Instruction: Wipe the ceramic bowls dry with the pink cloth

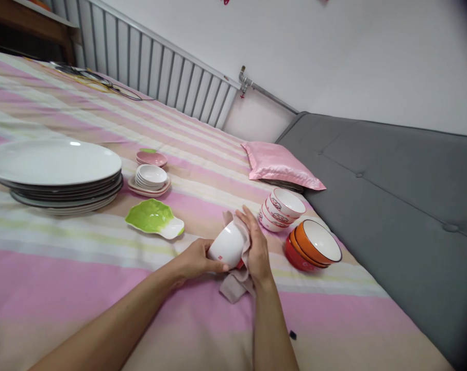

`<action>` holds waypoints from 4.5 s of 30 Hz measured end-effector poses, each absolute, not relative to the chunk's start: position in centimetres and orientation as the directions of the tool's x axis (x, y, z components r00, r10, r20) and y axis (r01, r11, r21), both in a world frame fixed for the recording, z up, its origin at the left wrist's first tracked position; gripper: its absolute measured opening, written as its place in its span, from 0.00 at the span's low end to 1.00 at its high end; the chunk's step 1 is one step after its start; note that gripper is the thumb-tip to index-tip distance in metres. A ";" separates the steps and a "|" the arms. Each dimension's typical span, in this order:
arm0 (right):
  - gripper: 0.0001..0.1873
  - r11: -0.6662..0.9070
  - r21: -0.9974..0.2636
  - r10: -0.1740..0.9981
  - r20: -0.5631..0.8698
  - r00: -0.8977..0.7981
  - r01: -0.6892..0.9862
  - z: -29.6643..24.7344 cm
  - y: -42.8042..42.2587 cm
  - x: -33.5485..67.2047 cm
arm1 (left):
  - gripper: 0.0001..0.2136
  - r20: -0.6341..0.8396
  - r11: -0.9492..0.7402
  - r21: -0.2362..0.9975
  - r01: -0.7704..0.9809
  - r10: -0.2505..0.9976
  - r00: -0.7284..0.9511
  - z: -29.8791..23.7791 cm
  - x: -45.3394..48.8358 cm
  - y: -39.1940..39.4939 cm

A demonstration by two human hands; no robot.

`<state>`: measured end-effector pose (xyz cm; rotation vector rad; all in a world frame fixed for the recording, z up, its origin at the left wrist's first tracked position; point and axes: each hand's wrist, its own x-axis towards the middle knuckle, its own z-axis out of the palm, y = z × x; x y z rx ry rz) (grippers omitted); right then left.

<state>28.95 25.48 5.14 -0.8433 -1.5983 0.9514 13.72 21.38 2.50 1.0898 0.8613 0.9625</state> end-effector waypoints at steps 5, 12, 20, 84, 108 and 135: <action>0.29 0.330 -0.941 0.940 0.335 -0.066 -0.077 4.6 26.4 29.1 | 0.16 -0.110 0.205 0.959 -0.197 0.906 0.409 1.9 13.6 21.4; 0.22 0.311 -0.934 0.950 0.301 -0.079 0.176 4.4 26.7 29.2 | 0.17 -0.091 0.195 0.956 -0.221 0.908 0.410 2.4 13.6 21.3; 0.19 0.406 -0.906 0.907 0.385 -0.168 0.116 4.5 26.2 28.7 | 0.14 -0.041 0.135 0.951 -0.278 0.947 0.319 3.5 13.6 21.1; 0.21 0.305 -0.871 0.951 0.303 -0.067 0.386 1.1 4.5 25.8 | 0.16 -0.290 0.139 0.585 -0.799 0.956 -0.046 5.8 7.8 -2.3; 0.16 0.123 -0.921 0.954 0.212 0.210 0.370 0.5 4.7 24.9 | 0.10 -0.371 0.336 0.803 -0.492 0.928 0.028 5.9 1.9 -4.4; 0.20 0.719 -0.560 0.686 0.479 -0.548 0.412 5.6 -0.1 18.5 | 0.24 -0.279 0.225 0.849 -0.478 0.959 -0.044 5.0 2.0 -5.3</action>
